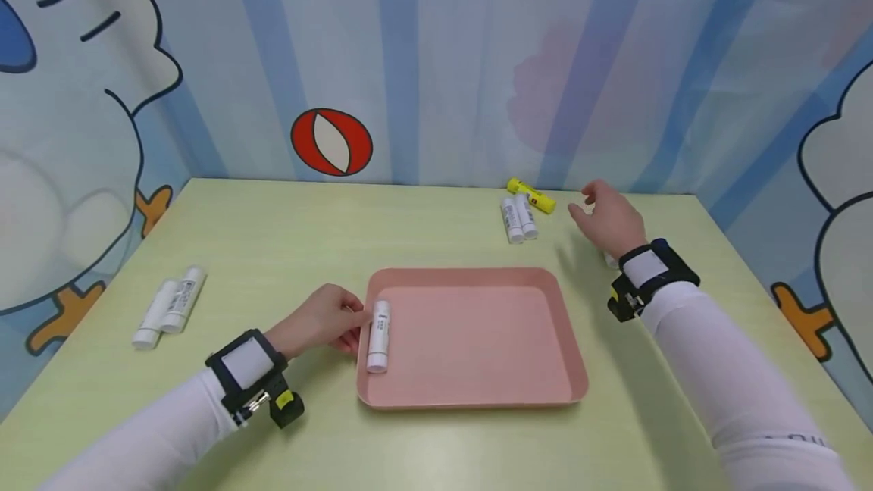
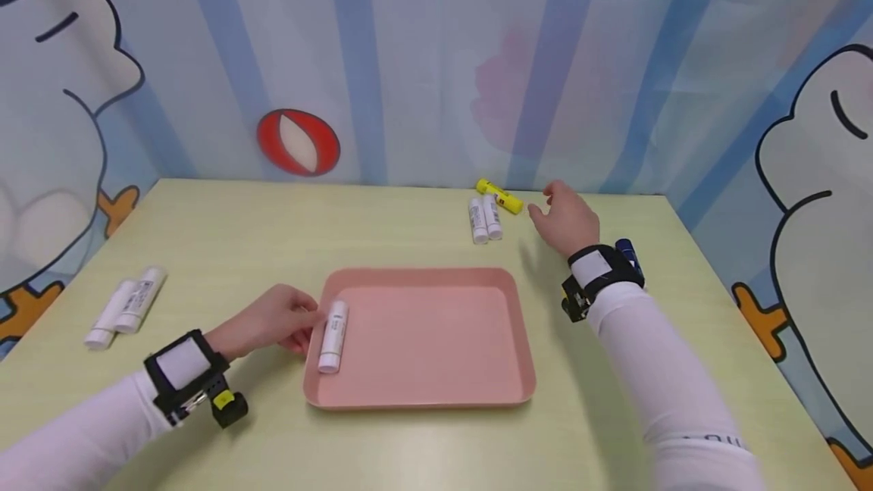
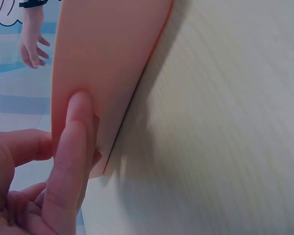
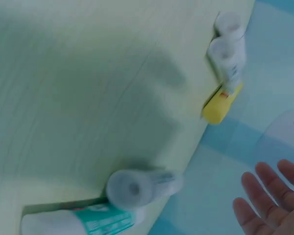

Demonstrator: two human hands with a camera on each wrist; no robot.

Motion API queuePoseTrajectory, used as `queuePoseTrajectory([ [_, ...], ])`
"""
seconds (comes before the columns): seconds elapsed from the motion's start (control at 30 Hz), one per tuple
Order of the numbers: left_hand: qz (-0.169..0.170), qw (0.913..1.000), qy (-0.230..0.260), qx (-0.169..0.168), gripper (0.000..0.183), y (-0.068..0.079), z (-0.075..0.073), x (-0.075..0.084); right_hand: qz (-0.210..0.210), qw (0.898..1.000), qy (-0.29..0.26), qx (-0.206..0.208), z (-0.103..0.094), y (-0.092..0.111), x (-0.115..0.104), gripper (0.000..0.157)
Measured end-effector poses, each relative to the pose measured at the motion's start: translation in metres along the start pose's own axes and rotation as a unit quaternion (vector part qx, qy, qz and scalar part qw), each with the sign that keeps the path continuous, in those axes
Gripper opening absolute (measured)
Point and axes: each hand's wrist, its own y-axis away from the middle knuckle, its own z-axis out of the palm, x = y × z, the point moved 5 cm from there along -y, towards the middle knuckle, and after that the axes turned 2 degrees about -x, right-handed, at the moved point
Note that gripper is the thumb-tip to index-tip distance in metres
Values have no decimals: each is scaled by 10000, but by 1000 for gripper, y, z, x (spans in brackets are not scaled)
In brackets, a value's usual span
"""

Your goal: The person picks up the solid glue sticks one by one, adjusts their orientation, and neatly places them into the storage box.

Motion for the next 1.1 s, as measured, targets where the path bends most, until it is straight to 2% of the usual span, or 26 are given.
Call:
queuePoseTrajectory([
  [0.07, -28, 10000, 2, -3, 17, -1, 0, -1, 173, 9992, 348, 77, 2, -4, 10, 50],
  [0.23, -65, 10000, -28, 1, 17, -2, 0, -1, 648, 9945, 822, 64, 7, -9, 33, 53],
  [0.4, -87, 9999, -75, -17, 16, -2, 0, 0, 1133, 9863, 1172, -263, 10, -9, 39, 55],
  [0.53, -142, 9999, -97, 8, 16, -3, -1, -1, 1415, 9804, 1297, -445, 12, -10, 40, 48],
  [0.73, -234, 9996, -130, -16, 16, -3, -1, -2, 1500, 9762, 1428, -635, 19, -16, 46, 41],
  [1.1, -191, 9998, -28, -86, 17, 0, -2, 0, 1459, 9745, 1615, -550, 29, -26, 53, 31],
])
